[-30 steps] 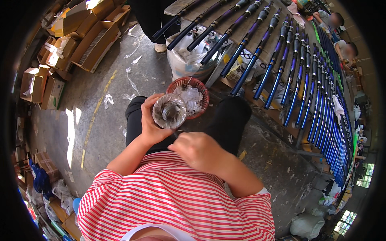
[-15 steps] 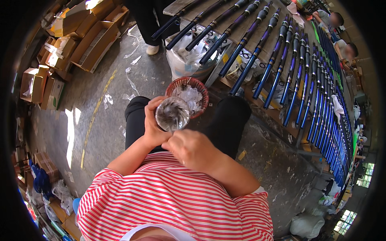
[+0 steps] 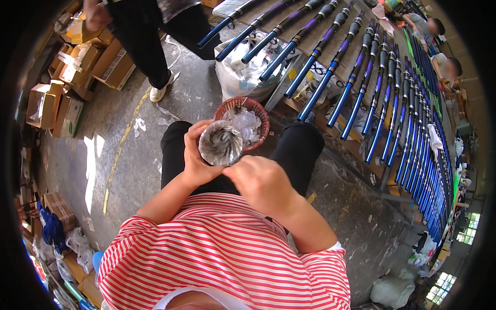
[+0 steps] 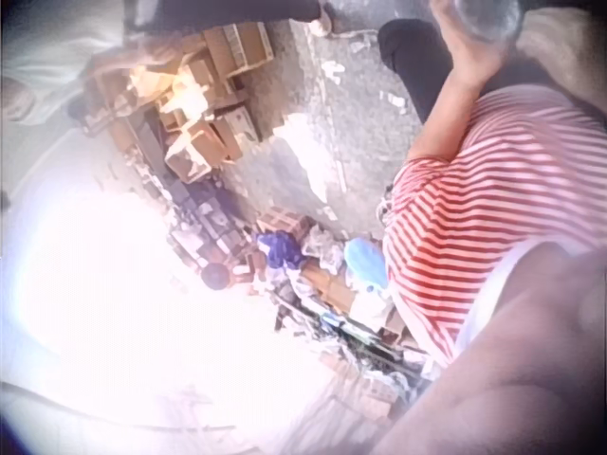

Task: The person applies a small component and thread to a row of fishing rod sections using their hands and a small tool.

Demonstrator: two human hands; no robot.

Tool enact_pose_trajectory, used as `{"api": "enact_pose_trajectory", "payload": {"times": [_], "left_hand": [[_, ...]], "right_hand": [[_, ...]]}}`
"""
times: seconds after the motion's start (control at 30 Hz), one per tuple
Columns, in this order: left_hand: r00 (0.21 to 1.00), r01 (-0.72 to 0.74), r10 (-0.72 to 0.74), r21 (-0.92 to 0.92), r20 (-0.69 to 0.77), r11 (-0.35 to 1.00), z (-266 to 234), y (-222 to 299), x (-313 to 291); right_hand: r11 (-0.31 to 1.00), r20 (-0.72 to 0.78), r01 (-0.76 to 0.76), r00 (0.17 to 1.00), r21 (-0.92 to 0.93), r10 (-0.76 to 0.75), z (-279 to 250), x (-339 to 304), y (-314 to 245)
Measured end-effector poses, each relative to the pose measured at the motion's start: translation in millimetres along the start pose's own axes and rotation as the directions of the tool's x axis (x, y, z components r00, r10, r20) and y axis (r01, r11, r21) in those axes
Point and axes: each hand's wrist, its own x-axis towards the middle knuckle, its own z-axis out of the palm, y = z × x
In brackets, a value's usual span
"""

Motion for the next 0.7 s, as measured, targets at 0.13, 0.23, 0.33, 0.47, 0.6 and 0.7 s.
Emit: {"api": "enact_pose_trajectory", "payload": {"times": [0.13,0.23,0.33,0.47,0.6,0.7], "left_hand": [[0.999,-0.031,0.031,0.011,-0.007,0.999,-2,-4,1],[1.000,-0.016,0.016,0.032,-0.001,0.999,-6,-6,-2],[0.999,0.030,-0.030,-0.012,0.036,0.999,3,0,-3],[1.000,-0.011,0.011,0.037,-0.005,0.999,-4,-5,3],[1.000,0.018,-0.018,-0.005,0.023,1.000,0,-3,1],[1.000,-0.008,0.006,0.044,0.024,0.999,-1,2,5]], "right_hand": [[0.992,0.072,0.080,0.994,0.100,-0.087,12,-2,-9],[0.996,0.086,-0.042,0.996,0.075,0.036,-7,-8,2],[0.996,0.038,0.089,0.995,-0.001,-0.089,9,2,-4],[0.986,0.105,0.020,0.994,0.166,-0.038,1,-10,-3],[0.998,-0.005,-0.039,0.999,0.054,0.039,1,-2,4],[0.996,0.153,-0.009,0.988,0.090,-0.005,9,-1,-8]]}}
